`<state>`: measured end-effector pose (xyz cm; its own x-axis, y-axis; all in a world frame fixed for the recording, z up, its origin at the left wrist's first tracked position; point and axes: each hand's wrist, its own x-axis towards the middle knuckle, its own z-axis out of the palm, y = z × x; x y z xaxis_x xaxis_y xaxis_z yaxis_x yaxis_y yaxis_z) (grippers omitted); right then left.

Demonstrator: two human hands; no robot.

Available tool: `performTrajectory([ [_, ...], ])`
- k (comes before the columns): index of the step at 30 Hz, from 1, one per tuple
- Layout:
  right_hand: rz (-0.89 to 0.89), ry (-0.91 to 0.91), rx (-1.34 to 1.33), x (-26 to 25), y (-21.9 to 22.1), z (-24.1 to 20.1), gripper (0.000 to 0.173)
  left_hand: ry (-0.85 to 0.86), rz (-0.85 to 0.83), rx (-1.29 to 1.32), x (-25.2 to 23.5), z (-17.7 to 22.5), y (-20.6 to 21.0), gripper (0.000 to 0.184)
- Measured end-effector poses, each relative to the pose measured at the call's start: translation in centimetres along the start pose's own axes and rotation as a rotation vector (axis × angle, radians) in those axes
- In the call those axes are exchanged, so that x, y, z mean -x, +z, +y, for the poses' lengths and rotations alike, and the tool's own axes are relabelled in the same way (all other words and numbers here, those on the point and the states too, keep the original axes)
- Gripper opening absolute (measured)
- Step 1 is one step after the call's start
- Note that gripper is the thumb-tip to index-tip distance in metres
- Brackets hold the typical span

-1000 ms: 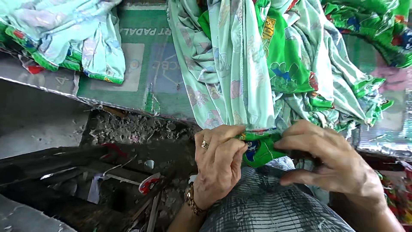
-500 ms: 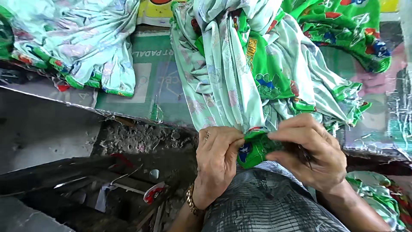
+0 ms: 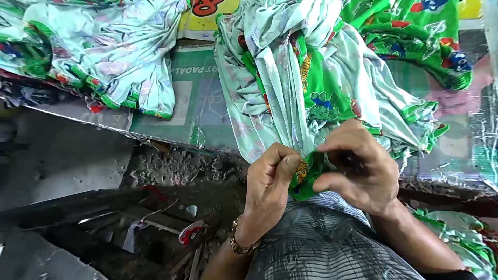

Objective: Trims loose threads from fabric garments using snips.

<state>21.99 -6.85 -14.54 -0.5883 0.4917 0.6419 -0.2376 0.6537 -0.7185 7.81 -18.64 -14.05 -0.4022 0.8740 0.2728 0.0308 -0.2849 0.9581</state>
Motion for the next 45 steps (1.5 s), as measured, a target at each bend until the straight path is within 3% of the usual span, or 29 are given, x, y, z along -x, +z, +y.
performTrajectory([
  [2, 0.001, -0.029, 0.044, 0.3, 0.5, -0.4, 0.037, 0.011, -0.015, -0.015, 0.2, 0.0, 0.2, 0.024],
  [5, 0.028, 0.009, 0.002, 0.4, 1.0, -0.5, 0.014, 0.04, -0.077, -0.017, 0.4, -0.3, 0.3, 0.035],
  [8, 0.056, 0.11, -0.133, 0.2, 0.7, -0.5, 0.004, 0.049, -0.073, -0.037, 0.5, -0.2, 0.5, 0.017],
  [11, 0.042, 0.197, -0.229, 0.3, 0.4, -0.3, 0.008, 0.029, -0.03, -0.027, 0.5, -0.3, 0.6, 0.008],
  [18, 0.003, 0.351, -0.56, 0.8, 0.2, 0.4, 0.012, 0.039, 0.004, 0.004, 0.3, -0.4, 0.8, 0.013],
  [27, -0.028, 0.135, -0.16, 0.4, -0.6, -0.4, 0.009, 0.24, -0.044, -0.559, 0.1, 0.2, 0.8, 0.01],
  [30, -0.095, 0.134, 0.006, 0.3, -1.1, -0.9, 0.008, 0.205, -0.099, -0.5, -0.2, 0.7, 0.3, 0.008],
  [34, -0.227, 0.206, 0.232, 0.4, -2.3, -1.6, 0.027, 0.115, -0.145, -0.43, -0.8, 1.0, -0.6, 0.007],
  [45, -0.365, 0.217, 0.054, 0.0, -3.8, -0.9, 0.019, 0.134, -0.247, -0.492, -1.9, 1.6, -0.9, 0.011],
])
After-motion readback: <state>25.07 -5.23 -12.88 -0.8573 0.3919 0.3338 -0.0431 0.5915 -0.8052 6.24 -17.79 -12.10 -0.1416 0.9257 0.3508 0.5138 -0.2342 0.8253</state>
